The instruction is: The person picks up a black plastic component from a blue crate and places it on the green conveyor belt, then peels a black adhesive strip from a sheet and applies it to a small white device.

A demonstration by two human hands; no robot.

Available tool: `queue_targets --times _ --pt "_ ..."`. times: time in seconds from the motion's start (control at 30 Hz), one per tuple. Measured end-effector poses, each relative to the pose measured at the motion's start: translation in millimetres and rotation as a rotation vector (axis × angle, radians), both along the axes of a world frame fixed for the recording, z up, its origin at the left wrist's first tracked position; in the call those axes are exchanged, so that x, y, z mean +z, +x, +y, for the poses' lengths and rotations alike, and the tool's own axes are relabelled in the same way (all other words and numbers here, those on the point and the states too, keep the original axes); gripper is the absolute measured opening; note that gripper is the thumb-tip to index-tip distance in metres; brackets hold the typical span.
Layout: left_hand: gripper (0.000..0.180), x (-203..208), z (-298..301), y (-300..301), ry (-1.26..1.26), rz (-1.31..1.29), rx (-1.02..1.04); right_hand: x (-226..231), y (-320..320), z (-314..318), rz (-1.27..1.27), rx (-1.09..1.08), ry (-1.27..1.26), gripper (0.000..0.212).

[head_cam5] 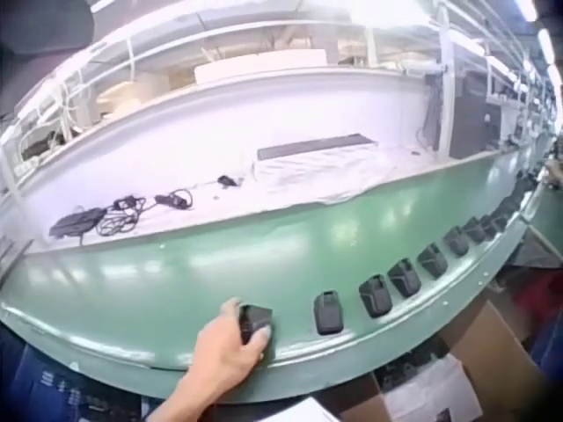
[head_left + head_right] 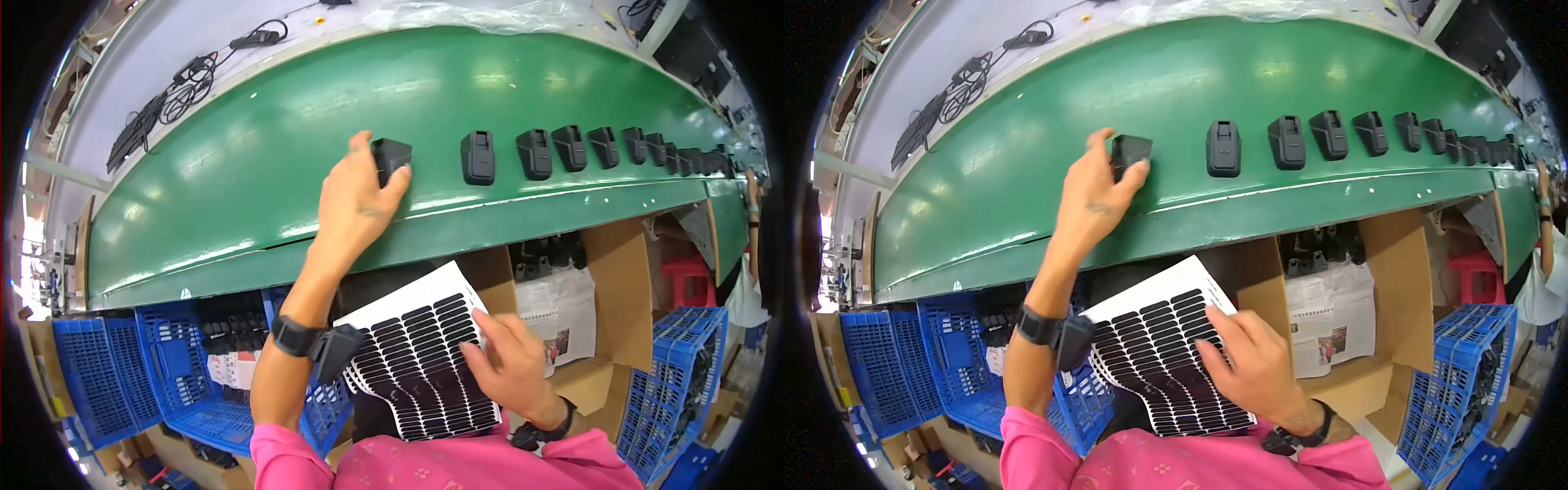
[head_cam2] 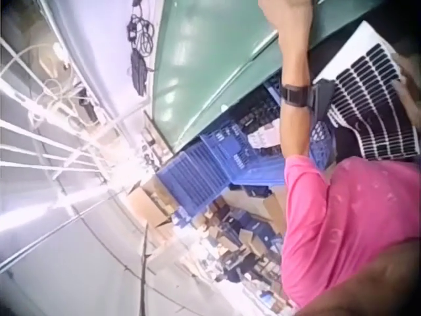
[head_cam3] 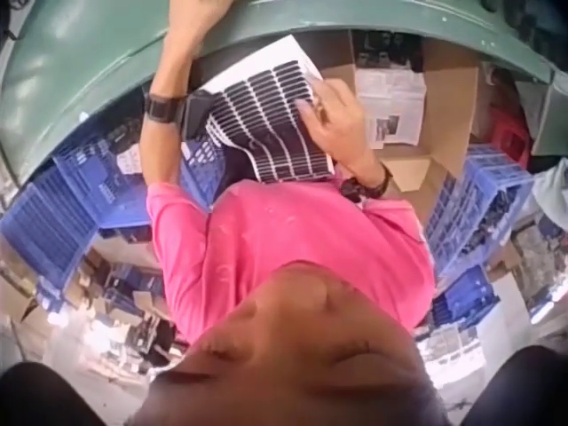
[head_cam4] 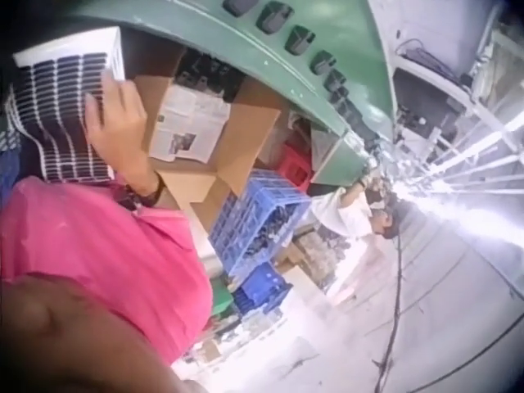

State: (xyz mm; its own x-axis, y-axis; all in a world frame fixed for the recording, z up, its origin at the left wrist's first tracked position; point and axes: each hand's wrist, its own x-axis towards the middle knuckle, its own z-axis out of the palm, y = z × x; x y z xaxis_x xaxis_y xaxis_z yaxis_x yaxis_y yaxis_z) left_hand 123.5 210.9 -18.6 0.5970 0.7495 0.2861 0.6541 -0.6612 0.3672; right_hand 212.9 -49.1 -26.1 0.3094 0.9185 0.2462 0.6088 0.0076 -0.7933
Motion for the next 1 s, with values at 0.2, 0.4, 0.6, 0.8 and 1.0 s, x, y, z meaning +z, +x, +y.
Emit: queue_targets --times 0.2,0.4,0.6,0.8,1.0 --pt "0.067 24 -88 -44 -1.349 -1.153 -0.293 -20 -16 12 -0.26 -0.193 -0.113 0.053" --pt "0.052 -17 -172 -94 -1.45 -0.977 -0.32 -23 -25 29 -0.205 -0.104 -0.21 0.051" --pt "0.055 -29 -176 -87 -1.558 -1.141 -0.101 -17 -27 36 -0.311 -0.136 -0.214 0.042" --pt "0.053 -39 -176 -86 -1.427 -1.079 -0.096 -23 -28 46 -0.41 -0.14 -0.298 0.029" --pt "0.052 -39 -174 -90 -1.457 -1.098 -0.042 -14 -22 53 -0.381 -0.118 -0.32 0.023"
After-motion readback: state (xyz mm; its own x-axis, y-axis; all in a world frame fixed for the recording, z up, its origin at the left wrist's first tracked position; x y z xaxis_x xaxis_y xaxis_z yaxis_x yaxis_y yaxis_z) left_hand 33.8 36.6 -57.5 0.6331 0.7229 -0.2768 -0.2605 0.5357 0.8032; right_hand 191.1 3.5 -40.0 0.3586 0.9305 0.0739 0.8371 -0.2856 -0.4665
